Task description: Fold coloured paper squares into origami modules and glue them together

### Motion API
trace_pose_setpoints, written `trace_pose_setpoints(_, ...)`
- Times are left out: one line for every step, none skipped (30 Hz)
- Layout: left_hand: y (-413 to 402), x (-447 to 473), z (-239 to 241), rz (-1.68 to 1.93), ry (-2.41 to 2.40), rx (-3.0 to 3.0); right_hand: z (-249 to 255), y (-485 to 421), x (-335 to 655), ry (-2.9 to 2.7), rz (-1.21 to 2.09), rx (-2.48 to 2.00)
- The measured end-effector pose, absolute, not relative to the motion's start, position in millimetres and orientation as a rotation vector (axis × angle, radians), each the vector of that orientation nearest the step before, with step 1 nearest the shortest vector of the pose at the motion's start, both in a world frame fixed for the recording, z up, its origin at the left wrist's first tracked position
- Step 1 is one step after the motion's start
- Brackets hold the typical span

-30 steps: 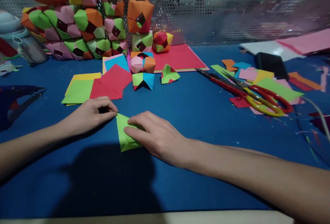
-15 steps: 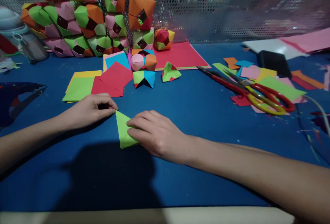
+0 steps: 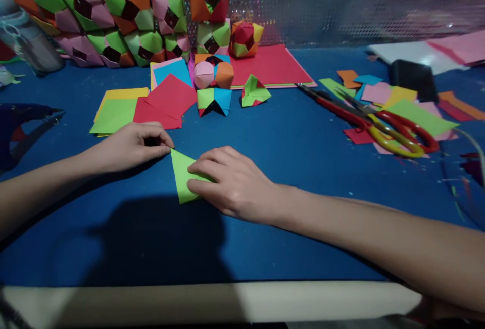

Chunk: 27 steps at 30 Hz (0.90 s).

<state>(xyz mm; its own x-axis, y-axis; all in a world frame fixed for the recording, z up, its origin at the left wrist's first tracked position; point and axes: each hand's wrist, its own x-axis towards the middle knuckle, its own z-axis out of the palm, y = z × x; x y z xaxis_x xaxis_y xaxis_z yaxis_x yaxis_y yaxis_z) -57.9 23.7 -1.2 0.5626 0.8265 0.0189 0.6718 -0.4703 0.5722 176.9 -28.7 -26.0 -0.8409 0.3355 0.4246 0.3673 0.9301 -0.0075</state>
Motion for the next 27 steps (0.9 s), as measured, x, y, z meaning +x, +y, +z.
trace_pose_setpoints(23.7, -57.9, -1.2, 0.402, 1.202, 2.285, -26.1, -28.8, 176.7, -2.660, -0.105, -0.508)
trace_pose_setpoints(23.7, -57.8, -1.1, 0.401, 1.204, 2.283, -26.2, -28.7, 176.6, -2.660, -0.107, -0.506)
trace_pose_setpoints(23.6, -57.6, -1.1, 0.399, 1.208, 2.281, -26.2, -28.7, 176.5, -2.661, -0.110, -0.504)
trace_pose_setpoints(23.4, -57.5, -1.0, 0.398, 1.212, 2.280, -26.2, -28.6, 176.5, -2.661, -0.114, -0.501)
trace_pose_setpoints(23.3, -57.4, -1.0, 0.399, 1.216, 2.279, -26.1, -28.4, 176.5, -2.661, -0.118, -0.499)
trace_pose_setpoints(23.3, -57.4, -1.0, 0.400, 1.217, 2.279, -26.0, -28.3, 176.5, -2.663, -0.122, -0.496)
trace_pose_setpoints(23.3, -57.4, -1.1, 0.401, 1.216, 2.279, -25.8, -28.2, 176.6, -2.664, -0.125, -0.492)
trace_pose_setpoints(23.3, -57.6, -1.3, 0.402, 1.215, 2.277, -25.7, -28.0, 176.6, -2.667, -0.126, -0.488)
trace_pose_setpoints(23.4, -57.8, -1.5, 0.404, 1.214, 2.274, -25.6, -27.9, 176.7, -2.671, -0.125, -0.485)
trace_pose_setpoints(23.6, -58.0, -1.7, 0.403, 1.214, 2.271, -25.5, -27.8, 176.8, -2.674, -0.124, -0.484)
trace_pose_setpoints(23.8, -58.1, -1.9, 0.401, 1.214, 2.268, -25.5, -27.7, 176.9, -2.679, -0.122, -0.485)
trace_pose_setpoints(23.9, -58.2, -2.0, 0.401, 1.213, 2.266, -25.4, -27.6, 177.0, -2.682, -0.120, -0.486)
trace_pose_setpoints(24.0, -58.2, -2.0, 0.402, 1.212, 2.263, -25.4, -27.5, 177.1, -2.684, -0.117, -0.485)
trace_pose_setpoints(24.0, -58.2, -1.9, 0.401, 1.212, 2.261, -25.3, -27.3, 177.3, -2.686, -0.112, -0.481)
trace_pose_setpoints(24.0, -58.0, -1.8, 0.400, 1.212, 2.260, -25.1, -27.3, 177.3, -2.685, -0.109, -0.477)
trace_pose_setpoints(23.9, -57.9, -1.6, 0.401, 1.213, 2.260, -24.9, -27.3, 177.2, -2.685, -0.107, -0.474)
trace_pose_setpoints(23.8, -57.8, -1.5, 0.403, 1.214, 2.260, -24.6, -27.4, 177.0, -2.688, -0.104, -0.473)
trace_pose_setpoints(23.7, -57.7, -1.3, 0.405, 1.214, 2.260, -24.1, -27.7, 176.7, -2.692, -0.099, -0.476)
trace_pose_setpoints(23.7, -57.7, -1.3, 0.409, 1.213, 2.261, -23.5, -28.2, 176.2, -2.696, -0.087, -0.484)
trace_pose_setpoints(23.6, -57.7, -1.3, 0.413, 1.211, 2.261, -22.9, -28.9, 175.6, -2.698, -0.071, -0.494)
trace_pose_setpoints(23.7, -57.8, -1.4, 0.414, 1.211, 2.259, -22.3, -29.7, 174.9, -2.699, -0.050, -0.502)
trace_pose_setpoints(23.7, -57.8, -1.5, 0.411, 1.212, 2.258, -21.8, -30.5, 174.3, -2.699, -0.031, -0.506)
trace_pose_setpoints(23.8, -57.9, -1.5, 0.405, 1.213, 2.257, -21.4, -31.2, 173.7, -2.700, -0.020, -0.506)
trace_pose_setpoints(23.9, -57.9, -1.5, 0.399, 1.216, 2.256, -21.2, -31.6, 173.2, -2.702, -0.019, -0.504)
trace_pose_setpoints(23.9, -57.8, -1.4, 0.394, 1.218, 2.256, -21.3, -31.8, 172.9, -2.704, -0.028, -0.501)
trace_pose_setpoints(23.9, -57.7, -1.2, 0.391, 1.220, 2.257, -21.5, -31.8, 172.8, -2.708, -0.042, -0.501)
trace_pose_setpoints(23.9, -57.6, -0.9, 0.391, 1.224, 2.259, -22.1, -31.6, 172.9, -2.711, -0.059, -0.499)
